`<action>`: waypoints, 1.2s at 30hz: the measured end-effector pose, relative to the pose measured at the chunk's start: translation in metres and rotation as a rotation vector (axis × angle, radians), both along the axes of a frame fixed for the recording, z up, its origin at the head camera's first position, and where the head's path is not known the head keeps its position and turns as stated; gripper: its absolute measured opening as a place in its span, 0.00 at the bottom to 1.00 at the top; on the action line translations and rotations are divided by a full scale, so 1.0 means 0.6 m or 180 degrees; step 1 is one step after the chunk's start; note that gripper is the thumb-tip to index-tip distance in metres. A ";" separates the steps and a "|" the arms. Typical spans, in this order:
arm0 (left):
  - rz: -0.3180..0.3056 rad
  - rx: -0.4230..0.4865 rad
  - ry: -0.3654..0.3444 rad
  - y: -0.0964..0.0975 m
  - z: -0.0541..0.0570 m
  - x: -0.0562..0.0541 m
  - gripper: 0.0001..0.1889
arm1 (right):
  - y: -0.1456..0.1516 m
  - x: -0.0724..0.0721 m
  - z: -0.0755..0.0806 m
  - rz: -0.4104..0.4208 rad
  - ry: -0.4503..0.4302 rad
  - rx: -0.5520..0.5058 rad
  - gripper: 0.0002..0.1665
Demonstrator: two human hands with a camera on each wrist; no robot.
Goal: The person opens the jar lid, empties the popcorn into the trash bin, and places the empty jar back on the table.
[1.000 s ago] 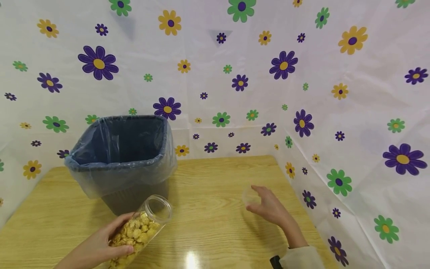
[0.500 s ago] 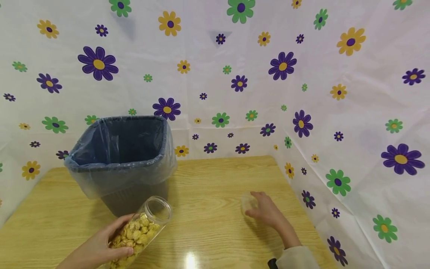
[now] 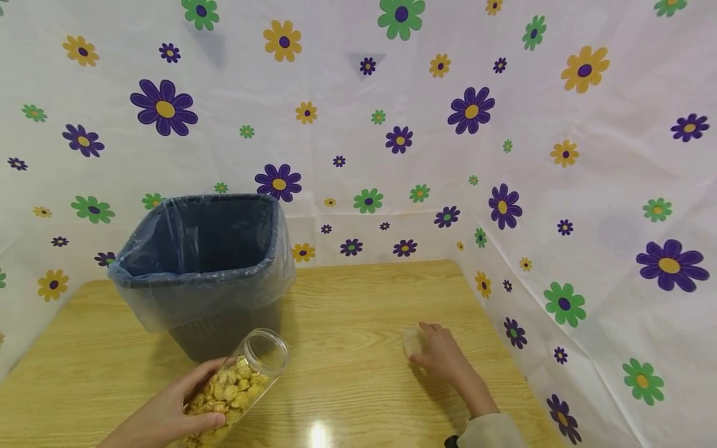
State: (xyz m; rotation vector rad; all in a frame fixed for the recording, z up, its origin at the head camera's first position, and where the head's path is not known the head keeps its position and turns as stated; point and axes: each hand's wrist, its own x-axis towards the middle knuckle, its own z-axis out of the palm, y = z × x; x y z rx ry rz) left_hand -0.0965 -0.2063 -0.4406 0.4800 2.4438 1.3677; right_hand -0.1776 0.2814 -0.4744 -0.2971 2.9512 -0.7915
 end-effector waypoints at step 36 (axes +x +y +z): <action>-0.0041 0.0060 0.0234 -0.008 -0.014 0.004 0.41 | -0.007 0.002 -0.025 0.0006 0.0217 0.0296 0.44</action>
